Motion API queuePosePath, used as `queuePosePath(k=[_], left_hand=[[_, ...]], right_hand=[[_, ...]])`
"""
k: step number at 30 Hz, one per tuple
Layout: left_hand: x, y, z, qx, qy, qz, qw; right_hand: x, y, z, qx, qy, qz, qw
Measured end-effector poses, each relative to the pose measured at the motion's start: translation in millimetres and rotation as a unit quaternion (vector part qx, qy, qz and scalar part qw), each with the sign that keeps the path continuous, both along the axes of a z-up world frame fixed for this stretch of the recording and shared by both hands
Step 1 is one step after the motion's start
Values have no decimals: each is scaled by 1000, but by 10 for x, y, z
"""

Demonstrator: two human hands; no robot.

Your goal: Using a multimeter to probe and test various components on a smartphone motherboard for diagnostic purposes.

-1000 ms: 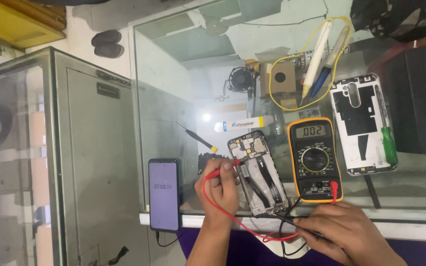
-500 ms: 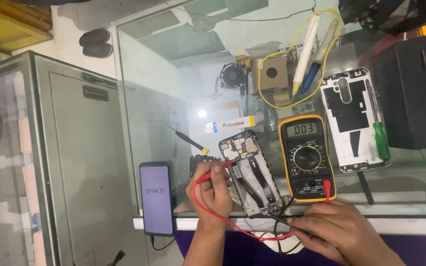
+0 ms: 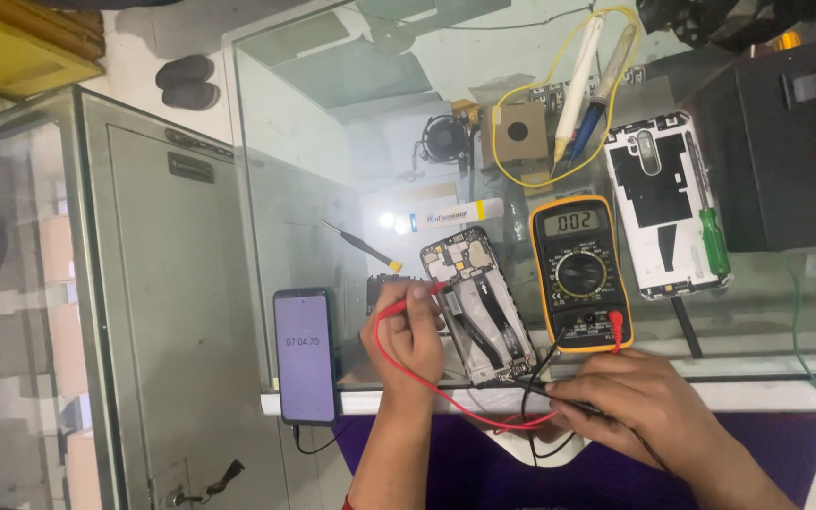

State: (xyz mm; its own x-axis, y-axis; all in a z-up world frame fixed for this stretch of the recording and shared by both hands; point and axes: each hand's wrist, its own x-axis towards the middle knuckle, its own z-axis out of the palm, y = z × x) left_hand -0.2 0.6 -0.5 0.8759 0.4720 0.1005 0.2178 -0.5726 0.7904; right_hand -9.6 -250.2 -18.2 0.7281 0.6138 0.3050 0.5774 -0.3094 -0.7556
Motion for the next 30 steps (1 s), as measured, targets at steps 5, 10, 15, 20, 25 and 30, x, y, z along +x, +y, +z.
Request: queuePosePath(k=[5, 10, 15, 20, 25, 30], left_hand=[[-8, 6, -39, 10, -13, -6, 1000], [-7, 16, -40, 17, -28, -12, 999], [-13, 37, -114, 23, -35, -15, 999], [-11, 42, -115, 22, -14, -12, 1000], [-5, 39, -104, 15, -3, -15, 1000], [-26, 37, -66, -56, -126, -17, 990]], right_hand=[[-28, -10, -10, -15, -7, -4, 1000], [-27, -7, 21, -24, 0, -6, 1000], [-27, 18, 81, -11, 9, -13, 1000], [-32, 35, 121, 5, 26, -10, 1000], [-38, 30, 90, 6, 21, -14, 1000], [-8, 60, 175, 37, 124, -39, 991]])
